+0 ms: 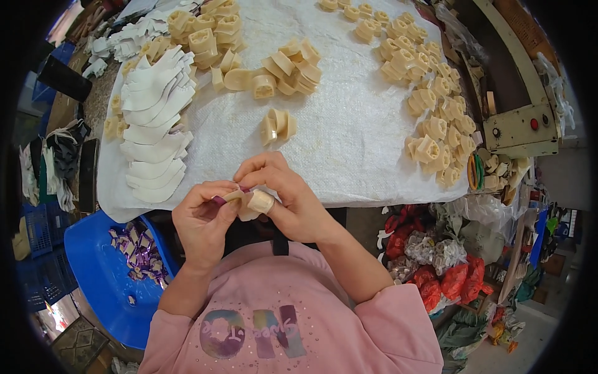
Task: Applying adhesive strips to shoe heel components in a manufacturing workshop.
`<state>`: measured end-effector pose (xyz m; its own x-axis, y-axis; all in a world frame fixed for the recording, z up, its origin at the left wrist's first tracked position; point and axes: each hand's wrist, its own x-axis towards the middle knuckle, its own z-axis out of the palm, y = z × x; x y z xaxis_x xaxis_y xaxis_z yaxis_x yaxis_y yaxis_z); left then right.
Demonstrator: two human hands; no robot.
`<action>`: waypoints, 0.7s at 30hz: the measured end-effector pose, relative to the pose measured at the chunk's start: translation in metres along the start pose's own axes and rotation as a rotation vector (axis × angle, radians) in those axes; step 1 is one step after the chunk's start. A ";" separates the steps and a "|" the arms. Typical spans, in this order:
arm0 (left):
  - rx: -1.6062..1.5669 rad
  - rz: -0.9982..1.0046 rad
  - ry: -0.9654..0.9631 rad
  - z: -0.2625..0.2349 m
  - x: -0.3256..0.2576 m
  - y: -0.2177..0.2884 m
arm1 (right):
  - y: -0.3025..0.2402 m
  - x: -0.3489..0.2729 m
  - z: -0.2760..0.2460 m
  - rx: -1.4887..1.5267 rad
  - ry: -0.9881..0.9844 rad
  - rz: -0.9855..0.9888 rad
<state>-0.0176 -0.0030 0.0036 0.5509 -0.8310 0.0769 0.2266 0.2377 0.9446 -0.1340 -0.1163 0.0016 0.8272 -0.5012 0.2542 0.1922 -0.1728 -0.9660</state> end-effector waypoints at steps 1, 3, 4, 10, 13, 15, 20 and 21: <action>0.000 0.002 0.001 0.002 0.000 0.000 | 0.000 0.000 0.003 -0.089 0.068 -0.028; 0.041 0.008 0.008 0.004 -0.001 -0.001 | 0.000 0.000 0.009 -0.177 0.136 -0.058; 0.042 0.008 0.008 0.003 0.000 0.000 | 0.000 0.000 0.011 -0.146 0.158 -0.039; 0.062 -0.020 -0.035 0.002 0.001 0.006 | -0.004 0.004 0.011 -0.011 0.136 0.042; 0.135 0.029 -0.011 0.006 -0.001 0.007 | -0.006 0.003 0.008 -0.477 0.165 -0.192; 0.673 0.387 0.020 0.001 0.005 0.011 | -0.006 0.001 0.007 -0.445 0.150 -0.211; 0.560 0.418 -0.125 -0.014 0.010 0.005 | -0.008 -0.001 -0.006 0.237 0.122 -0.011; 0.618 0.518 -0.141 -0.015 0.011 0.006 | -0.011 0.003 -0.010 0.144 0.073 0.072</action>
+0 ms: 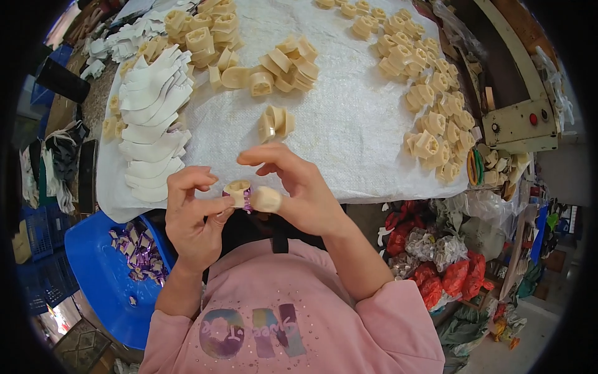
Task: Applying adhesive strips to shoe heel components in a manufacturing workshop.
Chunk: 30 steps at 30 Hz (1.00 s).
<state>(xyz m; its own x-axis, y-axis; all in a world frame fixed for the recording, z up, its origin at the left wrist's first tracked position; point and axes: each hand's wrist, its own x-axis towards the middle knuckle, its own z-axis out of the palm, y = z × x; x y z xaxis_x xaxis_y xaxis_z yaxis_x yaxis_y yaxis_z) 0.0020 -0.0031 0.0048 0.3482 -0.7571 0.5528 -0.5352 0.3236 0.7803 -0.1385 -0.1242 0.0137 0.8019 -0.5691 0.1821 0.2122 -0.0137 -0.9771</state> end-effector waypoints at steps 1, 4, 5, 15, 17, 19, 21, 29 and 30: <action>-0.002 0.001 -0.004 0.000 0.000 -0.001 | -0.002 0.003 -0.003 -0.097 -0.039 0.082; 0.115 0.159 -0.028 0.000 -0.002 -0.004 | -0.002 0.002 -0.010 -0.066 -0.120 0.182; -0.031 0.102 -0.044 -0.001 -0.006 -0.005 | -0.002 0.001 -0.010 -0.152 -0.106 0.077; -1.009 -0.794 -0.241 0.013 -0.005 0.010 | 0.019 -0.005 0.007 -0.305 -0.066 -0.229; -0.822 -0.753 -0.119 0.020 -0.009 0.010 | 0.020 -0.007 0.017 -0.373 -0.005 -0.292; -0.783 -0.717 -0.103 0.021 -0.014 0.009 | 0.021 -0.008 0.020 -0.443 0.060 -0.355; -0.746 -0.682 -0.091 0.021 -0.016 0.008 | 0.022 -0.008 0.016 -0.338 0.034 -0.260; -0.512 -0.495 -0.030 0.031 -0.006 0.027 | 0.018 0.002 0.021 0.299 -0.103 0.308; -0.541 -0.546 -0.065 0.029 -0.010 0.025 | 0.017 0.002 0.022 0.330 -0.107 0.254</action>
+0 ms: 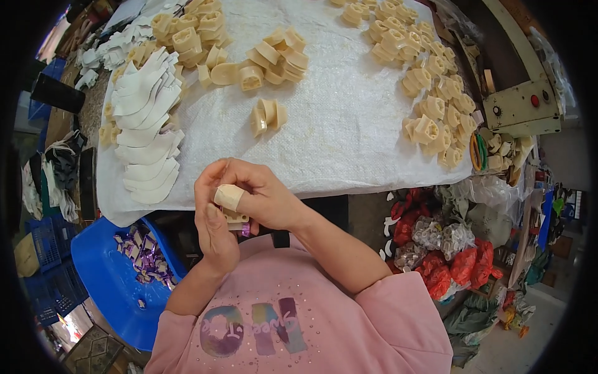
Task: Applying adhesive strips to shoe heel components in a manufacturing workshop.
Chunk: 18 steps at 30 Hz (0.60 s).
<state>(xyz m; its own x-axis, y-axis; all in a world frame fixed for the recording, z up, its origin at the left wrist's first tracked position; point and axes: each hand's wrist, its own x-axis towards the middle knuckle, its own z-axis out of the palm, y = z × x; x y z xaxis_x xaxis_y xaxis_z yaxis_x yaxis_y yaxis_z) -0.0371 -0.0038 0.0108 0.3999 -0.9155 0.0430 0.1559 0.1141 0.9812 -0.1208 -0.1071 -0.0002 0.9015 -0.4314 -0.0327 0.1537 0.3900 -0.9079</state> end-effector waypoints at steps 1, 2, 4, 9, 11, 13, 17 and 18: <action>0.002 0.000 0.002 -0.001 0.000 -0.004 | 0.005 0.000 0.001 0.002 -0.002 0.000; 0.068 0.050 0.057 -0.001 -0.001 -0.010 | 0.014 -0.001 0.001 -0.094 0.015 -0.066; 0.132 0.099 0.112 0.000 -0.001 -0.012 | 0.024 -0.002 0.004 -0.190 0.033 -0.131; 0.087 0.162 0.323 0.000 0.011 -0.011 | 0.025 -0.007 0.026 -0.115 0.153 -0.269; -0.003 0.125 0.311 0.003 0.010 -0.012 | 0.026 -0.007 0.022 -0.058 0.114 -0.274; -0.091 0.087 0.303 0.002 0.006 -0.013 | 0.023 -0.007 0.020 -0.315 0.094 -0.369; 0.029 0.092 0.208 -0.004 0.002 -0.022 | 0.027 -0.005 0.019 -0.476 0.150 -0.451; 0.054 0.079 0.177 -0.005 0.003 -0.021 | 0.028 -0.003 0.015 -0.499 0.163 -0.419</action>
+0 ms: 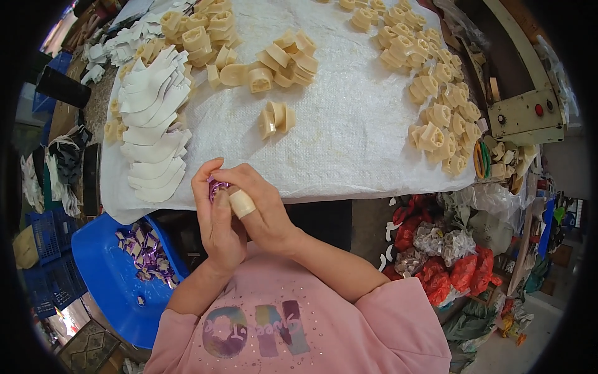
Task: Applying adhesive strips to shoe heel components in a manufacturing workshop.
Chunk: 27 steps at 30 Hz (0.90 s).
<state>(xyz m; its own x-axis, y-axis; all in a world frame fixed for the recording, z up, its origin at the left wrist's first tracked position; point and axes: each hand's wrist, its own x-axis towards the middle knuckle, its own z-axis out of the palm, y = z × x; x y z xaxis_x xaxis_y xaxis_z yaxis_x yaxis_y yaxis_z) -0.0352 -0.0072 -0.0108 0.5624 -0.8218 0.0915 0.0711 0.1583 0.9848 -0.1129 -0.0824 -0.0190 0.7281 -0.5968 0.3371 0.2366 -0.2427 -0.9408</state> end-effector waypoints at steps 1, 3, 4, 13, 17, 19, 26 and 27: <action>0.001 0.001 0.002 0.001 0.001 0.003 | 0.001 0.001 -0.002 -0.026 -0.002 0.031; -0.408 -0.201 -0.021 0.003 0.006 0.011 | -0.010 0.002 -0.007 0.142 -0.008 0.233; -0.439 -0.226 -0.069 -0.004 0.008 0.008 | -0.016 0.002 -0.010 0.309 -0.013 0.437; 0.153 0.295 -0.012 -0.007 0.011 -0.006 | -0.034 0.031 -0.029 -0.570 -0.181 0.165; 0.128 0.141 -0.163 -0.016 0.012 0.001 | -0.020 0.020 -0.034 -0.292 -0.056 0.112; 0.136 0.056 -0.187 -0.020 0.012 0.005 | -0.016 0.018 -0.036 -0.257 0.008 0.030; 0.402 0.126 -0.197 -0.025 0.017 0.020 | -0.002 0.023 -0.046 0.567 -0.117 0.564; 0.422 0.171 -0.201 -0.025 0.016 0.022 | -0.004 0.023 -0.048 0.566 -0.118 0.565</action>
<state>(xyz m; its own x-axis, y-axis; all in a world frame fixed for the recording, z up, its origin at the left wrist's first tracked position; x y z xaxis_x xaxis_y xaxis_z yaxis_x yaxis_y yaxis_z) -0.0040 -0.0033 0.0082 0.3640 -0.8993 0.2423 -0.3714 0.0984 0.9232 -0.1277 -0.1321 -0.0057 0.8908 -0.4209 -0.1712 0.0793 0.5148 -0.8536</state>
